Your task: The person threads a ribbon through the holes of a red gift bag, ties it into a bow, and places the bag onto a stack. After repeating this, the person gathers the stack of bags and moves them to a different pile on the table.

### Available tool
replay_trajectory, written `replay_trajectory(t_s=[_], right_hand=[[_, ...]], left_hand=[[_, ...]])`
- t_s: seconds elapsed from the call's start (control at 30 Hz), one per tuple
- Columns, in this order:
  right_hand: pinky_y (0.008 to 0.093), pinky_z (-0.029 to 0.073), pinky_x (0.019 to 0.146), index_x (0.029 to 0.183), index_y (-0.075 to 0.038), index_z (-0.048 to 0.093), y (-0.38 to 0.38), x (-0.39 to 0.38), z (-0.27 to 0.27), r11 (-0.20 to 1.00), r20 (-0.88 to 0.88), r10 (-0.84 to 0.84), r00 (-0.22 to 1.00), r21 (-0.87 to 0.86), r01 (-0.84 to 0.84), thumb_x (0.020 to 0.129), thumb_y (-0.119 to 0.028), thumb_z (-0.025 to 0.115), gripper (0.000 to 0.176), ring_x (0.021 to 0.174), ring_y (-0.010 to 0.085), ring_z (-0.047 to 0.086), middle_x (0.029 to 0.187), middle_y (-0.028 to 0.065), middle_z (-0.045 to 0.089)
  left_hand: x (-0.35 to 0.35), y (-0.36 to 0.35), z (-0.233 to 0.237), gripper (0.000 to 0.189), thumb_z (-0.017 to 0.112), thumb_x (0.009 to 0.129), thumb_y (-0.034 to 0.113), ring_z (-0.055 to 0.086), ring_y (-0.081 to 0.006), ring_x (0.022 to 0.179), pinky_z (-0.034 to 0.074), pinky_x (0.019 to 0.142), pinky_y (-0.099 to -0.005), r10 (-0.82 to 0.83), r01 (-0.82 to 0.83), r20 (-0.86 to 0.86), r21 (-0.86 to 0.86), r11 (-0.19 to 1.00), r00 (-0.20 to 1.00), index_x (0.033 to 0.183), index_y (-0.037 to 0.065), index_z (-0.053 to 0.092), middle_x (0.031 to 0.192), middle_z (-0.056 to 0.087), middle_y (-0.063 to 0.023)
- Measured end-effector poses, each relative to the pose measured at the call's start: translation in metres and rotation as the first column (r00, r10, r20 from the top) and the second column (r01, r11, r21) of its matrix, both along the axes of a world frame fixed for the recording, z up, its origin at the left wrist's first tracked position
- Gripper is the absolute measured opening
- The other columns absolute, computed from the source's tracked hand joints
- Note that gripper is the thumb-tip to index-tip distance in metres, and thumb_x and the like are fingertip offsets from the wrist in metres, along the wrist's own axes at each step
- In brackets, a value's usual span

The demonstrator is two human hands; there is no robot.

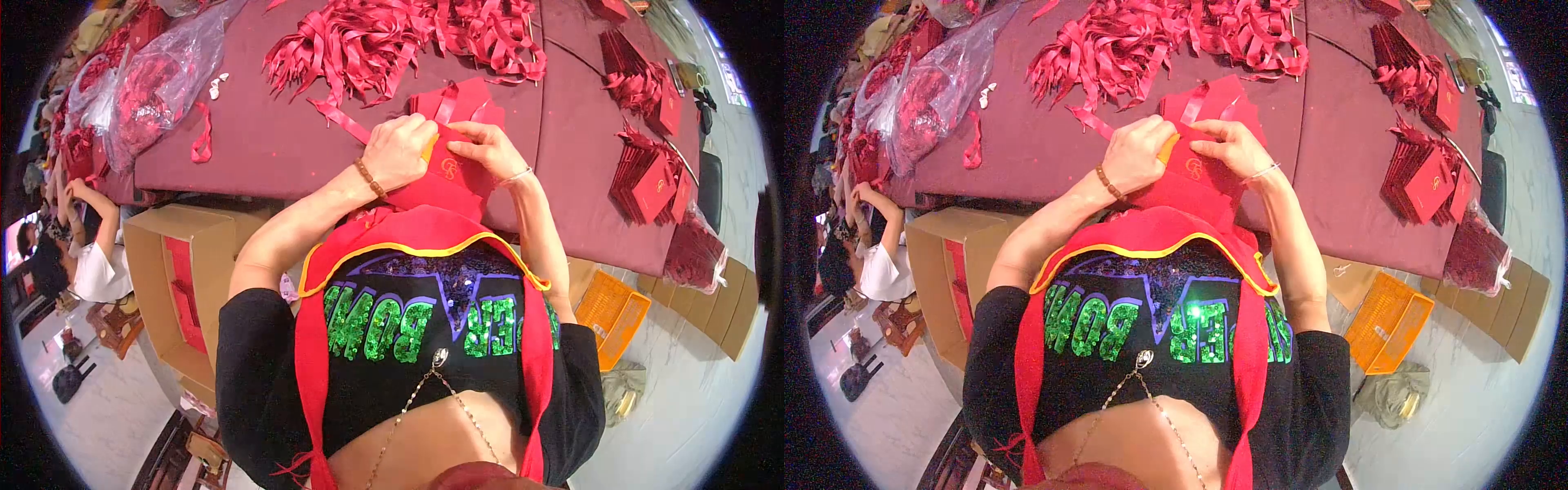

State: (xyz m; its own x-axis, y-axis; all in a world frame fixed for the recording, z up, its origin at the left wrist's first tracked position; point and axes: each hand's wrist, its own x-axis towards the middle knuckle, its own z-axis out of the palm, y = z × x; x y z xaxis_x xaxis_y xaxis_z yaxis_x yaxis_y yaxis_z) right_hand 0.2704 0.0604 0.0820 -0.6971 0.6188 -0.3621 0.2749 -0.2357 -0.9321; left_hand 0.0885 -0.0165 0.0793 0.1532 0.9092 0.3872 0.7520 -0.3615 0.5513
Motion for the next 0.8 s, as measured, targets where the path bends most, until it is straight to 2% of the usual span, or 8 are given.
replay_trajectory(t_s=[0.07,0.17,0.27,0.37,0.43,0.63,0.7,0.8], right_hand=[[0.0216,0.044,0.078,0.111,0.000,0.056,0.001,0.002,-0.001,1.000,-0.033,0.019,0.999,-0.008,-0.020,0.081,-0.008,0.061,0.032,0.084,0.0068,0.055,0.094,0.0015,0.061],[0.0218,0.043,0.079,0.111,0.000,0.056,0.001,0.000,-0.001,0.999,-0.019,0.018,1.000,-0.044,-0.019,0.080,-0.008,0.061,0.032,0.086,0.0071,0.054,0.094,0.0015,0.060],[0.0220,0.042,0.080,0.112,-0.001,0.056,0.000,-0.001,-0.004,1.000,0.003,0.028,1.000,0.015,-0.028,0.080,-0.007,0.061,0.032,0.088,0.0074,0.053,0.095,0.0014,0.059],[0.0222,0.042,0.081,0.110,0.000,0.057,-0.004,-0.001,0.004,1.000,-0.026,0.003,1.000,-0.002,-0.003,0.080,-0.007,0.061,0.030,0.090,0.0075,0.052,0.097,0.0009,0.058],[0.0222,0.042,0.081,0.109,0.000,0.056,-0.003,-0.001,0.004,1.000,-0.017,0.022,1.000,0.000,-0.022,0.080,-0.007,0.061,0.030,0.090,0.0076,0.052,0.097,0.0008,0.058],[0.0223,0.042,0.081,0.109,0.001,0.055,0.008,-0.003,0.003,0.992,0.020,0.124,0.992,-0.041,-0.123,0.081,-0.006,0.060,0.029,0.089,0.0081,0.052,0.096,0.0010,0.058],[0.0224,0.042,0.081,0.110,0.001,0.055,0.007,-0.002,0.000,0.987,0.049,0.153,0.987,-0.049,-0.150,0.081,-0.006,0.059,0.030,0.089,0.0082,0.052,0.096,0.0013,0.058],[0.0228,0.043,0.080,0.110,0.001,0.055,0.005,-0.005,0.000,0.984,0.093,0.163,0.982,0.061,-0.169,0.081,-0.006,0.059,0.030,0.088,0.0082,0.053,0.096,0.0019,0.058]], left_hand=[[-0.001,0.001,0.000,0.012,0.057,0.070,0.005,0.055,-0.0315,0.070,0.045,0.061,-0.0398,-0.042,0.042,0.027,0.005,0.999,0.999,0.081,0.004,0.053,0.074,0.052,-0.0122],[0.000,0.001,0.000,0.009,0.056,0.068,0.007,0.056,-0.0290,0.067,0.045,0.058,-0.0402,-0.026,0.025,0.003,0.043,0.999,1.000,0.075,0.005,0.050,0.070,0.051,-0.0105],[0.002,0.001,0.004,0.009,0.056,0.068,0.008,0.056,-0.0267,0.067,0.044,0.058,-0.0383,0.014,-0.010,-0.098,0.043,0.999,0.995,0.074,0.005,0.050,0.070,0.051,-0.0093],[-0.002,0.003,0.006,0.008,0.055,0.068,0.008,0.055,-0.0247,0.066,0.044,0.058,-0.0364,-0.038,0.053,-0.167,0.087,0.995,0.985,0.073,0.006,0.050,0.070,0.050,-0.0082],[-0.010,0.006,0.004,0.008,0.055,0.067,0.008,0.054,-0.0240,0.067,0.043,0.059,-0.0352,-0.147,0.169,-0.193,0.098,0.981,0.970,0.073,0.006,0.050,0.070,0.049,-0.0075],[-0.012,0.003,-0.005,0.012,0.058,0.067,0.008,0.053,-0.0266,0.067,0.043,0.059,-0.0374,-0.157,0.161,-0.053,0.081,0.984,0.986,0.077,0.005,0.052,0.069,0.049,-0.0092],[-0.010,0.001,-0.006,0.011,0.057,0.067,0.007,0.054,-0.0253,0.067,0.043,0.059,-0.0362,-0.143,0.151,-0.086,0.085,0.985,0.986,0.075,0.006,0.051,0.069,0.049,-0.0083],[-0.006,0.000,-0.002,0.010,0.055,0.066,0.007,0.053,-0.0236,0.066,0.043,0.060,-0.0346,-0.116,0.133,-0.155,0.106,0.985,0.981,0.073,0.006,0.049,0.069,0.049,-0.0073]])
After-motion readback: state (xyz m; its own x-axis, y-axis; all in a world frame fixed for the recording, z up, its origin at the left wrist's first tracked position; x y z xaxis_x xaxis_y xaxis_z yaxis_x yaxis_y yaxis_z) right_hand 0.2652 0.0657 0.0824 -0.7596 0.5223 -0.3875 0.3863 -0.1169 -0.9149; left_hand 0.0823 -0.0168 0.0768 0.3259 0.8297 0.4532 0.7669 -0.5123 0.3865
